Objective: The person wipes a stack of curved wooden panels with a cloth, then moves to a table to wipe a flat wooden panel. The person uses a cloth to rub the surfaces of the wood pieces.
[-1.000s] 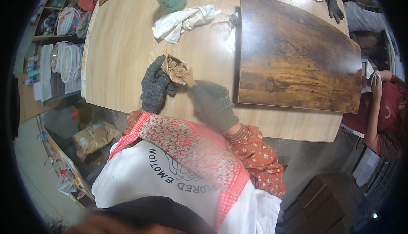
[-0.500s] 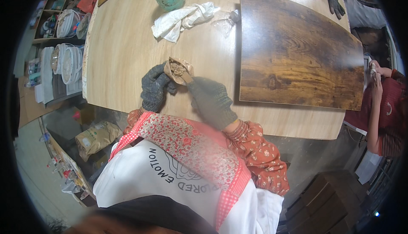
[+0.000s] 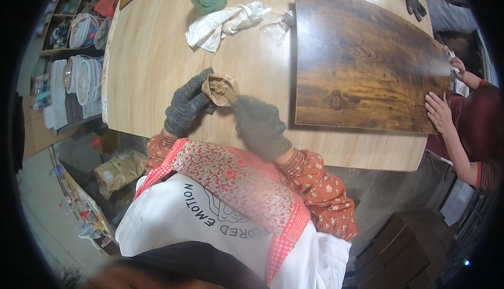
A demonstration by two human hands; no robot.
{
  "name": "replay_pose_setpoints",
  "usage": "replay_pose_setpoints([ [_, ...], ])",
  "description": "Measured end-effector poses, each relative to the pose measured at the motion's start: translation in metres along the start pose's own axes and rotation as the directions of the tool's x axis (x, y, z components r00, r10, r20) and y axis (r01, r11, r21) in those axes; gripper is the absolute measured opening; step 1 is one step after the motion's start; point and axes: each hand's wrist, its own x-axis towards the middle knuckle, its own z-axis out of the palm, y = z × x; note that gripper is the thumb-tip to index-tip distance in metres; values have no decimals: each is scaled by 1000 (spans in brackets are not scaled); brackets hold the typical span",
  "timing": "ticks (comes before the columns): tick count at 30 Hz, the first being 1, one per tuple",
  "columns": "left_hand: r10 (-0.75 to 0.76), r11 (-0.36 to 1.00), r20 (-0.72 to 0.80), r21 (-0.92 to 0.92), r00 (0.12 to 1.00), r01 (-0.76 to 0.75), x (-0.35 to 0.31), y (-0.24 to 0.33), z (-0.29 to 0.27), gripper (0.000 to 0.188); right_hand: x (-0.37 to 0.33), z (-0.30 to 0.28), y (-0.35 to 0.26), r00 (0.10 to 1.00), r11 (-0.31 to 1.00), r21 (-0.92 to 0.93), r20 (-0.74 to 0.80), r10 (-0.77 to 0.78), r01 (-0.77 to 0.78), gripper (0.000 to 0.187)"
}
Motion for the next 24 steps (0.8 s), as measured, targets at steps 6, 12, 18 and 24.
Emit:
replay_pose_setpoints([
  [6,119,929,77,342,990,-138,6,29,-14,44,6,3,-6,986,989,-95,-116,-120,110,28],
  [12,234,900,247,312,940,-305,32,71,-33,35,4,0,-20,955,915,324,-87,282,-241,32],
  [18,422,379,651,505,630,-776,104,121,-3,43,3,-1,-18,962,919,343,-118,245,-192,30],
  [24,267,-356,812,583,519,-730,168,104,59,40,-1,5,-3,973,907,415,-171,153,-69,32],
])
